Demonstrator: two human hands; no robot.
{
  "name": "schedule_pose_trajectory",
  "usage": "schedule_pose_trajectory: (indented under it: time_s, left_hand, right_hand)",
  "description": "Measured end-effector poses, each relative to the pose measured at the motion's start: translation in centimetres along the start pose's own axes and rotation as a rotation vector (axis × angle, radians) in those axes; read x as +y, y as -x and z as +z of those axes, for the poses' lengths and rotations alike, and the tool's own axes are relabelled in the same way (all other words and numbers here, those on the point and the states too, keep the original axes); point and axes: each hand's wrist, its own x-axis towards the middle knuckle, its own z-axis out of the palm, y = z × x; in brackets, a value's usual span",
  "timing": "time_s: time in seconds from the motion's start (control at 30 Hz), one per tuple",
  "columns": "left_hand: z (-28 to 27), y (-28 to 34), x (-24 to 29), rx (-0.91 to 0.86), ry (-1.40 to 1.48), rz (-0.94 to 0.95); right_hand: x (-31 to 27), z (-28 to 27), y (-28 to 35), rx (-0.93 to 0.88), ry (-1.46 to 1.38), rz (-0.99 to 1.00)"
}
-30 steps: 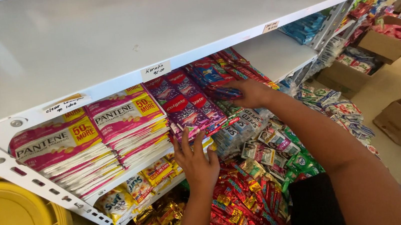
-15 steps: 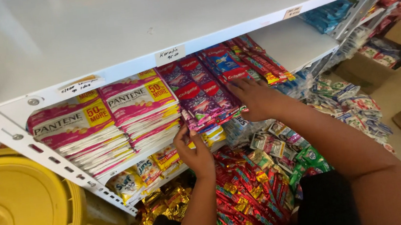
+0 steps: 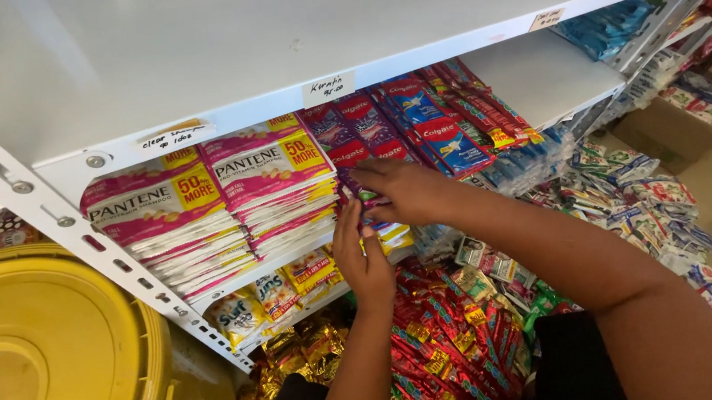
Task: Organizing various product sachets from a large pile on the floor onto store shelves.
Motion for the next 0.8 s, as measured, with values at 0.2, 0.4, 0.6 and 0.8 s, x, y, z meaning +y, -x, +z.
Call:
schedule_pose_trajectory:
  time_s: [0.2, 0.4, 0.6, 0.8]
  left_hand:
    - [0.2, 0.4, 0.0, 0.041, -0.030, -0.041]
    - [0.3, 0.1, 0.1, -0.056, -0.195, 0.061]
    - [-0.1, 0.3, 0.7, -0.119, -0.252, 0.057]
    - [0.0, 0.2, 0.5, -0.102, -0.259, 0.065]
  right_hand:
    - [-1.1, -0.5, -0.8, -0.028, 0.119, 0.012]
    - [-0.6, -1.1, -2.0, 0.099, 0.329, -0.072]
    - [0.6, -5.8, -2.3, 0.160, 0.814, -0.236]
    - [1.2, -3.6, 1.9, 0.167, 0.853, -0.185]
